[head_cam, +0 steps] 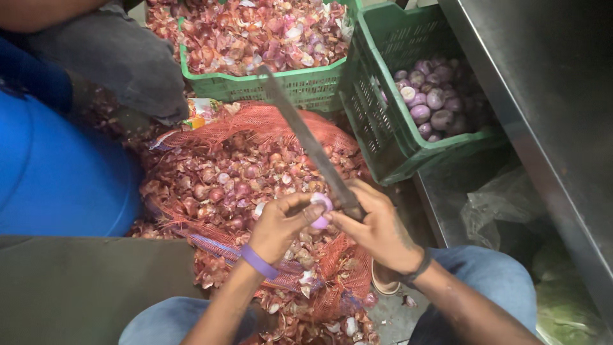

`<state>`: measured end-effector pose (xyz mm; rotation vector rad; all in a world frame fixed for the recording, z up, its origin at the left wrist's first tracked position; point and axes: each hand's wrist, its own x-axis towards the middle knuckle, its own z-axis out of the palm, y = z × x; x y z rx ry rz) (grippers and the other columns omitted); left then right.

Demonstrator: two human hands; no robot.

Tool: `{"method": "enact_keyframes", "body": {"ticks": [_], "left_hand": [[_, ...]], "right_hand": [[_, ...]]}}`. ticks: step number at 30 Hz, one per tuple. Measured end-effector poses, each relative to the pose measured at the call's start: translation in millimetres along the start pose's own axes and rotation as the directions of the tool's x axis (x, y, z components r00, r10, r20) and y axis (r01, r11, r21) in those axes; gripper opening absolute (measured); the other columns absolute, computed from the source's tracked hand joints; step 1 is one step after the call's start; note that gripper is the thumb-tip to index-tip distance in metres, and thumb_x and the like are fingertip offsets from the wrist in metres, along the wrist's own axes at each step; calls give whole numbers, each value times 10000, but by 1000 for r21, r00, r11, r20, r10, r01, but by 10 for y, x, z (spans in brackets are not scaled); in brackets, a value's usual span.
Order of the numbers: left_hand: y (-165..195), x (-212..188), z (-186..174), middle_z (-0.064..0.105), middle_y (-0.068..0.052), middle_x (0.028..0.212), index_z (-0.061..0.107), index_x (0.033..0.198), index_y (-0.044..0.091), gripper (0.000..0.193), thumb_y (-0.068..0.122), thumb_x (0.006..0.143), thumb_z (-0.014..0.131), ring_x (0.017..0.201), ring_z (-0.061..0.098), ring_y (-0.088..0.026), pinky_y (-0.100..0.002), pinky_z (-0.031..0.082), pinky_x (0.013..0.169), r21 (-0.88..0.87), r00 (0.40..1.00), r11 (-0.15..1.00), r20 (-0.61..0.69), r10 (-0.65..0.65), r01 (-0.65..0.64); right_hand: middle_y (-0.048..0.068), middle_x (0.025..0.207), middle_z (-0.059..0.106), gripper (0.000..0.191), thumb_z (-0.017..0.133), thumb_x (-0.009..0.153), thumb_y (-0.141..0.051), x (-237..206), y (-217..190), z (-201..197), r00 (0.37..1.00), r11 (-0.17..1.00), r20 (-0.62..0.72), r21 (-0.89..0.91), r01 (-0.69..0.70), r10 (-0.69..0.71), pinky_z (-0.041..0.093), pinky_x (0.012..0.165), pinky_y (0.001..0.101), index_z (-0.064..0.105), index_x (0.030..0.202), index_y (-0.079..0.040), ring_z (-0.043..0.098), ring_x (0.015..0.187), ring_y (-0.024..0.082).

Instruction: The person sits on the floor and peels red onions using a knife. They pick onions from a mesh bag, remove the outer skin, and place the peeled onions into a green crate.

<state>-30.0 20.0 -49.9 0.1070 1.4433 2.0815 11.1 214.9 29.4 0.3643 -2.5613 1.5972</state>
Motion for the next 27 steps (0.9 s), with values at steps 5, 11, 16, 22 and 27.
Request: {"method": "enact_keyframes", "body": {"ticks": [5, 11, 16, 22, 27], "left_hand": [[126, -93, 7, 763, -131, 1114, 654, 1298, -57, 470, 98, 870, 767, 977, 732, -175, -315, 605, 891, 24, 997, 999, 71, 29, -30], [337, -203, 35, 668, -141, 1324, 588, 1356, -33, 575, 22, 818, 782, 1174, 678, -183, -339, 574, 1033, -161, 977, 973, 102, 185, -167], [306, -165, 25, 690, -130, 1271, 608, 1347, -36, 569, -37, 804, 779, 1112, 692, -177, -320, 578, 1000, -68, 984, 982, 9, 177, -176], [214, -135, 102, 726, -70, 1165, 603, 1331, 20, 604, -42, 762, 796, 1036, 716, -135, -279, 607, 926, 237, 967, 954, -132, 218, -183], [237, -176, 200, 762, -27, 1086, 638, 1283, 40, 574, 1, 746, 838, 987, 733, -96, -249, 588, 874, 565, 953, 810, -129, 273, -155]], "right_hand": [[-20, 646, 624, 181, 670, 956, -187, 18, -2, 31, 911, 902, -47, 175, -396, 409, 461, 414, 254, 654, 1029, -23, 577, 475, 57], [37, 593, 621, 220, 671, 915, -214, 119, 6, -133, 853, 842, -14, -147, -518, 522, 471, 412, 302, 622, 1040, -40, 599, 437, 108], [33, 603, 638, 268, 705, 907, -280, 45, -38, -111, 847, 847, 99, -181, -500, 522, 488, 424, 317, 624, 1030, -56, 617, 423, 122], [63, 611, 561, 193, 773, 895, -178, -70, -28, -16, 994, 985, -7, -130, -109, 109, 420, 484, 328, 686, 980, -27, 510, 519, 136], [31, 730, 603, 122, 715, 922, -109, -99, 20, 107, 998, 994, -53, -106, 26, -32, 451, 522, 292, 693, 1003, -21, 557, 598, 90]]}}
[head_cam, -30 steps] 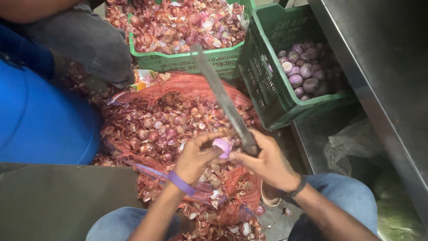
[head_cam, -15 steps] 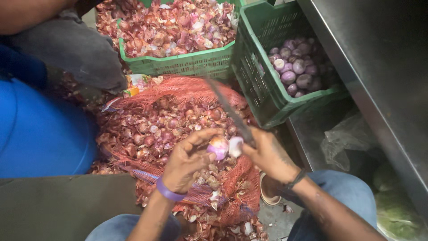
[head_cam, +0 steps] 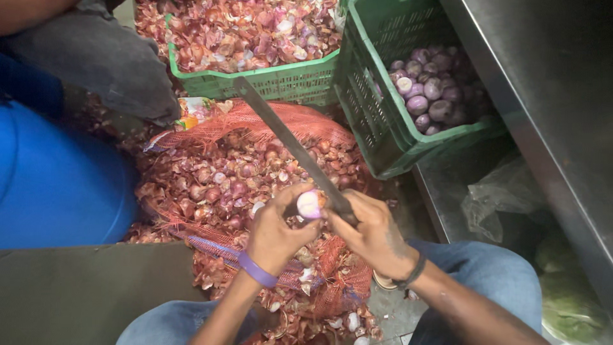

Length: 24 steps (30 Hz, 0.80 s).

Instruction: The person sits on the floor and peels red onions using a knife. They pick onions from a mesh bag, remove the outer skin, and place the peeled onions into a green crate.

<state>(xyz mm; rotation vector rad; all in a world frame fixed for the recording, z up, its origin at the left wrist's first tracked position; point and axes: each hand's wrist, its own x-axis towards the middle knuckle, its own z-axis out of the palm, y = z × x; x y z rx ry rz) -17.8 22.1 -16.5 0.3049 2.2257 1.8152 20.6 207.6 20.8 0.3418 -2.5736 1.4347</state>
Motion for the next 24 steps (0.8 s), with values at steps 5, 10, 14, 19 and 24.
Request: {"method": "enact_keyframes", "body": {"ticks": [5, 10, 14, 19, 24], "left_hand": [[56, -49, -91, 705, -51, 1165, 612, 1325, 34, 593, -44, 755, 755, 1009, 679, -96, -241, 577, 887, -375, 977, 921, 213, -28, 108], [-20, 4, -111, 680, -82, 1231, 569, 1377, 0, 588, -68, 818, 736, 1081, 675, -137, -281, 578, 950, -610, 972, 784, 233, 41, 113], [-125, 58, -47, 698, -82, 1189, 564, 1385, 16, 630, -84, 792, 750, 1062, 690, -138, -289, 582, 967, -539, 990, 835, 133, -46, 111], [-135, 18, 21, 707, -72, 1184, 576, 1376, 13, 620, -71, 788, 755, 1066, 701, -134, -284, 596, 958, -386, 997, 921, 75, -25, 52], [-69, -4, -49, 689, -73, 1225, 573, 1404, -22, 654, -87, 777, 748, 1089, 675, -134, -270, 559, 983, -457, 987, 888, 160, 28, 49]], "right_hand": [[-30, 615, 630, 119, 683, 939, -167, 138, 82, -144, 911, 912, -48, 53, -407, 409, 459, 449, 284, 706, 971, -55, 587, 508, 67], [-26, 598, 608, 209, 715, 890, -167, 198, 75, -273, 967, 961, 8, -114, -251, 254, 430, 437, 247, 698, 1053, -36, 521, 516, 28], [-12, 546, 573, 166, 727, 902, -203, 73, 41, -157, 876, 876, 118, 72, -478, 468, 421, 386, 255, 693, 964, -52, 529, 411, 43], [-43, 595, 595, 132, 738, 922, -180, -36, 39, 14, 924, 914, 61, 137, -383, 378, 385, 418, 239, 730, 971, -58, 498, 497, 20], [-33, 639, 619, 125, 695, 953, -173, 112, 41, -123, 888, 867, -45, 245, -435, 458, 411, 411, 243, 677, 964, -50, 529, 482, 19]]}}
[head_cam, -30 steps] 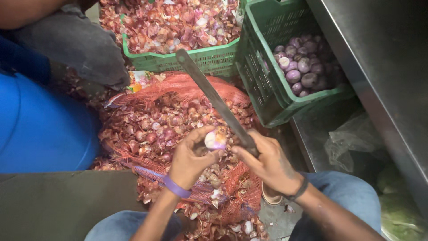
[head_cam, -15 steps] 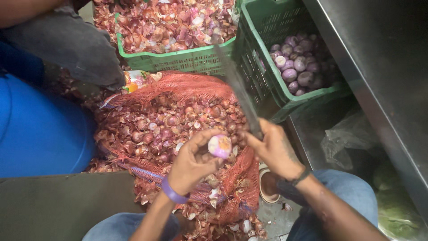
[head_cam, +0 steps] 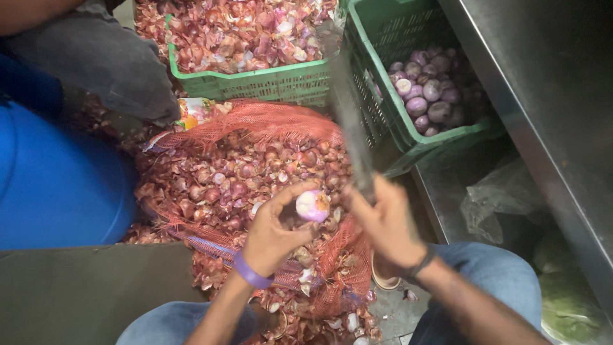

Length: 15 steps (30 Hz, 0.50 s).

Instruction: The person sits on the floor and peels red onions using a knife. They pick onions from a mesh bag, remove the outer skin, and place the peeled onions into a green crate.

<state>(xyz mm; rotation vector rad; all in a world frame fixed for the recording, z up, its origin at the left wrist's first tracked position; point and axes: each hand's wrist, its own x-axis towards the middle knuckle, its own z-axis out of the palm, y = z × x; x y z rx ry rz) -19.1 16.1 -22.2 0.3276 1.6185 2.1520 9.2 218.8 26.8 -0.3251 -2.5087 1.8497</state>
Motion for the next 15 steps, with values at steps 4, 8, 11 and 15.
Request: {"method": "enact_keyframes", "body": {"ticks": [4, 8, 11, 15], "left_hand": [[-30, 34, -70, 680, -46, 1203, 501, 1419, -8, 679, -76, 777, 711, 1064, 678, -115, -254, 575, 935, -116, 998, 993, -54, 12, -19], [-150, 54, -88, 688, -63, 1130, 541, 1403, -39, 611, -70, 820, 725, 980, 676, -109, -257, 579, 862, -57, 993, 998, -118, -18, 11], [-168, 43, -114, 693, -103, 1122, 594, 1329, -89, 487, -50, 866, 741, 973, 671, -119, -267, 576, 852, -39, 996, 999, -85, -3, -1], [-72, 13, -169, 725, -128, 1135, 579, 1389, -51, 547, 33, 866, 713, 952, 705, -157, -289, 599, 815, -222, 998, 973, 25, -57, 61]], "right_hand": [[82, 580, 650, 186, 695, 921, -206, 91, -42, -163, 998, 933, 61, -359, 25, -3, 445, 425, 316, 648, 996, -42, 586, 446, 132], [164, 664, 642, 197, 642, 978, -212, -84, 73, -61, 915, 837, 261, -383, 392, -309, 484, 530, 418, 604, 984, -18, 666, 589, 307], [202, 673, 604, 221, 582, 1021, -205, -108, 126, 3, 889, 763, 342, -471, 443, -305, 462, 572, 493, 544, 918, -13, 634, 634, 402], [197, 659, 609, 204, 526, 1029, -211, 109, 72, -40, 935, 759, 293, -557, 337, -201, 474, 564, 495, 541, 941, -27, 639, 629, 408]]}}
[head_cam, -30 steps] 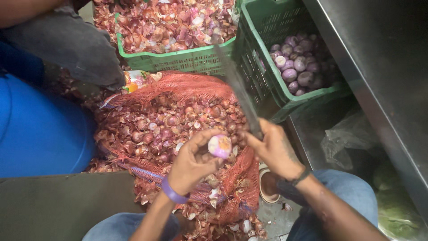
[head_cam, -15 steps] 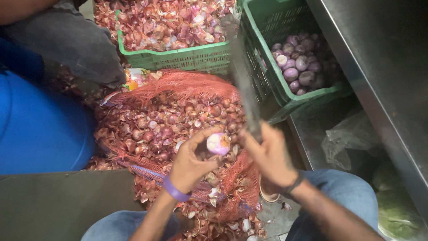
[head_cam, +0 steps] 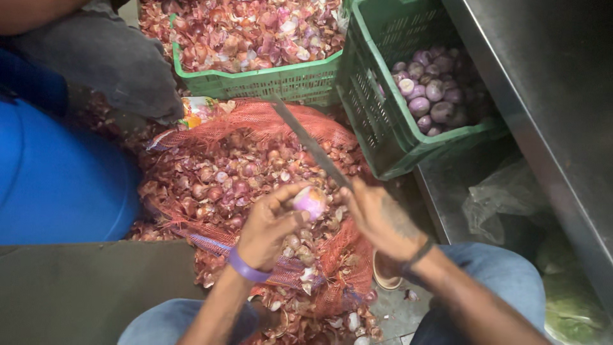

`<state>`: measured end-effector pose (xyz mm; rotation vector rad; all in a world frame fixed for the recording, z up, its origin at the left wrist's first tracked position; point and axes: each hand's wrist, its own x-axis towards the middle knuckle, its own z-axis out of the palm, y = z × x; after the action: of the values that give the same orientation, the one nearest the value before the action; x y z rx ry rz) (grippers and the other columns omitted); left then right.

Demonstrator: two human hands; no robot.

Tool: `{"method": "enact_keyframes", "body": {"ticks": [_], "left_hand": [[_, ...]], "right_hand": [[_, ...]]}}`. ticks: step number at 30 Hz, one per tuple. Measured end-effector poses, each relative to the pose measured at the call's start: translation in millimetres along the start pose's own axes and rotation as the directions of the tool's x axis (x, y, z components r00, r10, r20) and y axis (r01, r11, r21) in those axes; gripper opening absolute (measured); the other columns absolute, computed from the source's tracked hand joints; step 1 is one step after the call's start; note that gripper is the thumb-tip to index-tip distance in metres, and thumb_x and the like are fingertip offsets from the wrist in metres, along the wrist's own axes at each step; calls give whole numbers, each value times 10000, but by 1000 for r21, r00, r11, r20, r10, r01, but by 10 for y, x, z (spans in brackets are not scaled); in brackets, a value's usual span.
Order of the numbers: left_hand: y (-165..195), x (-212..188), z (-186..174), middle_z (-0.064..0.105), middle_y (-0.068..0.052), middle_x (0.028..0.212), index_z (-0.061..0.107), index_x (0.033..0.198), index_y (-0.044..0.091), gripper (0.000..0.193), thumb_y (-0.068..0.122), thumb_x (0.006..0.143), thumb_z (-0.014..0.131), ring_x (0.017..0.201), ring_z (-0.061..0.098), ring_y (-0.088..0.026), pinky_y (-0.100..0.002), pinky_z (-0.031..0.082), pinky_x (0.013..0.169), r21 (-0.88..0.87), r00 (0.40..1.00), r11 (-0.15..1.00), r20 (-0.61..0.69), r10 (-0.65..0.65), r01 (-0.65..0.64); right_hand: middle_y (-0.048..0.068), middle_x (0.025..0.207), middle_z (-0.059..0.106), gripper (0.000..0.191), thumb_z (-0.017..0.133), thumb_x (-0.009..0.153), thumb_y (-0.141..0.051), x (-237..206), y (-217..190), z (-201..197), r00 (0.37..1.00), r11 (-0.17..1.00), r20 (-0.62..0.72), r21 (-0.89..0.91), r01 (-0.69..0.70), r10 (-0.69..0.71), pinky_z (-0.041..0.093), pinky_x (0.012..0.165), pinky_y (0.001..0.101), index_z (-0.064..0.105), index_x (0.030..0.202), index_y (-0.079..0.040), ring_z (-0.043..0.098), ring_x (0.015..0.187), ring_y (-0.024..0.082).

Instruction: The person sits on the floor and peels red onions using a knife. They pick onions from a mesh bag, remove the outer skin, and place the peeled onions into a green crate.

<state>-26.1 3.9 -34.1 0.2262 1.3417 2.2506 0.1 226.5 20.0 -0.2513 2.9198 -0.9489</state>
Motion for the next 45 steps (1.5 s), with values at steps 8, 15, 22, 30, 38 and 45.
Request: {"method": "enact_keyframes", "body": {"ticks": [8, 15, 22, 30, 38, 45], "left_hand": [[0, 26, 54, 695, -123, 1149, 490, 1451, -43, 573, 56, 914, 663, 1011, 706, -197, -330, 594, 847, -272, 997, 962, -61, -44, 26], [-11, -16, 47, 714, -161, 1170, 538, 1381, -140, 507, 69, 936, 662, 997, 719, -221, -320, 591, 894, -264, 1000, 964, -2, -28, 27], [-129, 25, 3, 703, -155, 1179, 532, 1405, -91, 517, 71, 933, 668, 965, 705, -203, -312, 580, 807, -155, 996, 986, -58, -65, 55], [-10, -18, 19, 724, -198, 1117, 515, 1434, -52, 524, 187, 973, 586, 907, 742, -245, -326, 615, 755, -394, 990, 912, 126, -69, 114], [22, 43, 66, 711, -153, 1082, 557, 1344, -55, 424, 220, 1024, 596, 855, 718, -224, -305, 604, 729, -386, 991, 913, 16, -135, 130], [-48, 21, 14, 741, -115, 954, 633, 1222, -33, 345, 242, 1015, 624, 735, 695, -143, -213, 522, 541, -136, 986, 985, -107, -126, 111]], "right_hand": [[180, 639, 615, 224, 539, 1015, -229, -238, -158, 65, 997, 994, -52, 91, 59, -55, 478, 531, 503, 558, 942, -19, 646, 587, 390], [148, 700, 664, 156, 584, 1018, -177, -19, -91, 8, 999, 1000, -45, -20, -12, 11, 505, 560, 474, 574, 1036, -23, 670, 628, 380], [85, 651, 627, 185, 725, 907, -149, -184, -169, 107, 977, 926, -212, 363, 106, -29, 453, 488, 353, 648, 1008, -15, 605, 513, 184], [142, 678, 673, 199, 681, 930, -210, 27, -21, -58, 968, 953, -107, 228, -199, 228, 506, 554, 358, 647, 1002, -27, 668, 580, 194], [173, 691, 609, 179, 551, 1042, -202, -162, -91, 53, 997, 967, -64, 248, 50, -35, 479, 580, 452, 566, 1083, -28, 654, 647, 361], [181, 701, 586, 178, 564, 1019, -183, -179, -124, 7, 970, 973, -80, 15, 230, -228, 474, 540, 487, 528, 958, -19, 622, 614, 396]]}}
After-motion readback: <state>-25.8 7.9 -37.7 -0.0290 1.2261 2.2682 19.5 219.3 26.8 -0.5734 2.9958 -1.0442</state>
